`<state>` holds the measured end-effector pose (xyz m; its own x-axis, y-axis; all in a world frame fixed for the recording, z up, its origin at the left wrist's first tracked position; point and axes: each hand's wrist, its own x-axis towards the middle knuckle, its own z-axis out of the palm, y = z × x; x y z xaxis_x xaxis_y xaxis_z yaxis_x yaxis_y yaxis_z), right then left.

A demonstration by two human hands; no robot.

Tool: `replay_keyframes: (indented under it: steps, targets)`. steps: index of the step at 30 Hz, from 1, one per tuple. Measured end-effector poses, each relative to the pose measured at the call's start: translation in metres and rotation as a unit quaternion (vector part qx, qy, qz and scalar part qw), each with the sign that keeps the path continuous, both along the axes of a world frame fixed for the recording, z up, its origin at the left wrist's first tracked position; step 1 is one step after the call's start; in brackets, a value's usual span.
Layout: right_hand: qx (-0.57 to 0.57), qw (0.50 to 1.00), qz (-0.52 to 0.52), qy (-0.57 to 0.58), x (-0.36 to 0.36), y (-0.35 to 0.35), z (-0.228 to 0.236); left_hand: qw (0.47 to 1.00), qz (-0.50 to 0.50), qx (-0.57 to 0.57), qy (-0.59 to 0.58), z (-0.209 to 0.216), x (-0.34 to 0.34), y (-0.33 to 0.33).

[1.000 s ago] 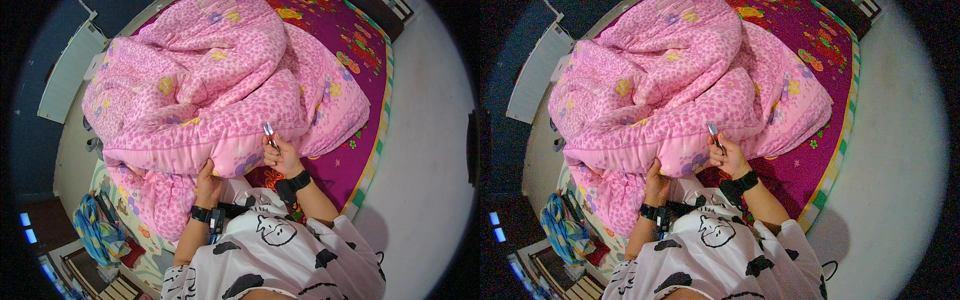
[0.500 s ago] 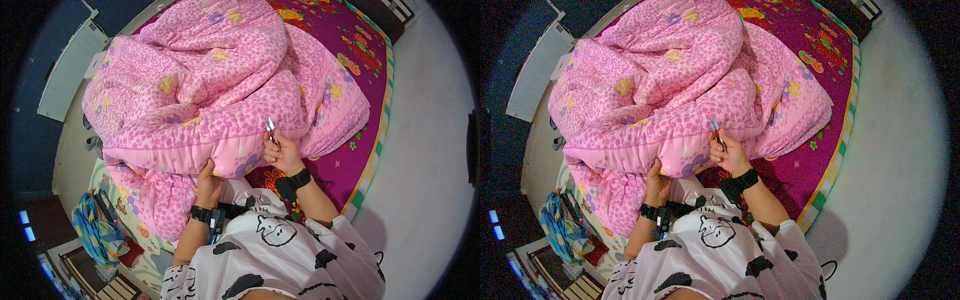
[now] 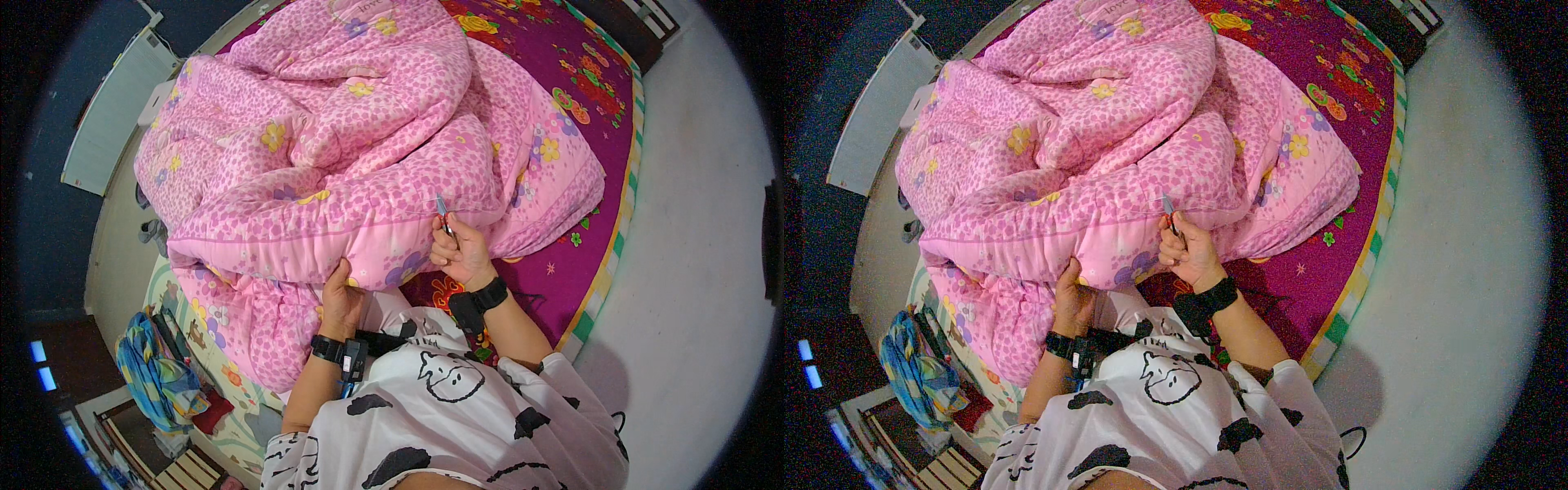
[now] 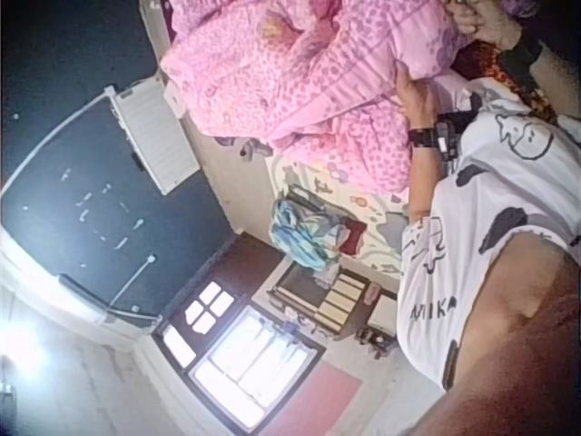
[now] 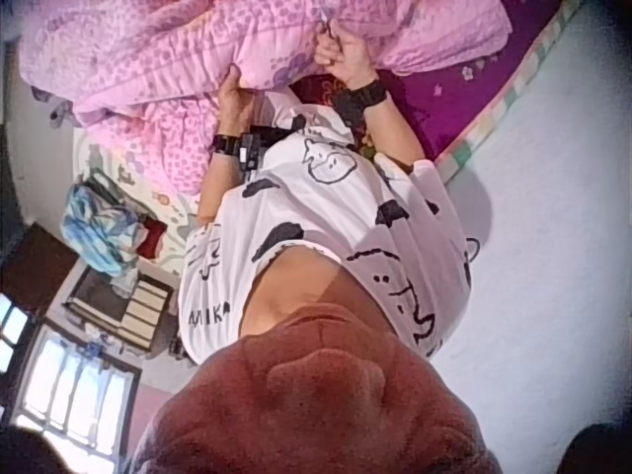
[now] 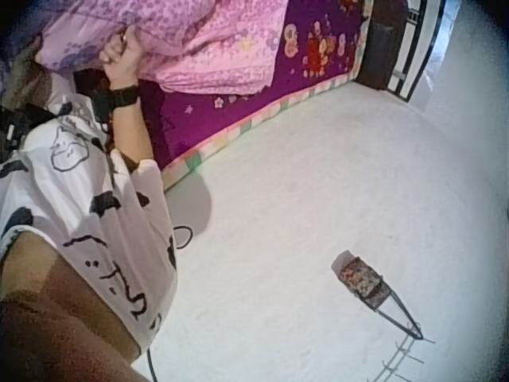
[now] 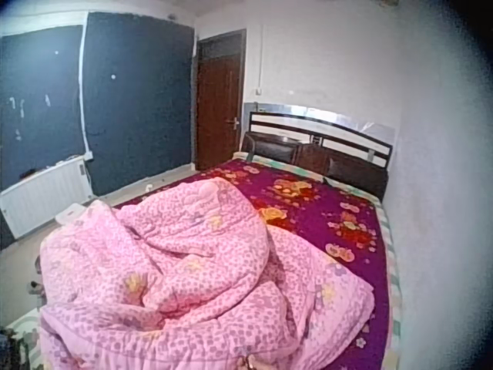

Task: Repairing a pink floral blanket using a needle and thread.

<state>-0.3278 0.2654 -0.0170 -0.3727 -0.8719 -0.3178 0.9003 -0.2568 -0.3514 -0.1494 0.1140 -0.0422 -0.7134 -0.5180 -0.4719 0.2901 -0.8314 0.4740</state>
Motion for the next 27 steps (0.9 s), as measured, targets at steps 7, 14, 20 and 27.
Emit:
replay_keyframes:
  steps: [7,14,20,27]
  targets:
    - [-0.021,1.000,0.001,0.005,0.000,0.002,0.002,1.000,0.005,-0.005,0.002,0.007,-0.002,0.002]
    - [-0.024,1.000,0.004,0.017,-0.001,0.002,-0.002,1.000,0.007,-0.007,0.001,0.005,-0.002,0.001]
    - [-0.036,0.999,0.007,0.025,-0.002,0.002,0.003,1.000,0.003,0.004,0.006,0.002,-0.001,0.000]
    - [-0.006,0.998,-0.010,0.059,-0.002,0.002,0.013,1.000,0.010,-0.001,-0.006,0.003,-0.002,0.001]
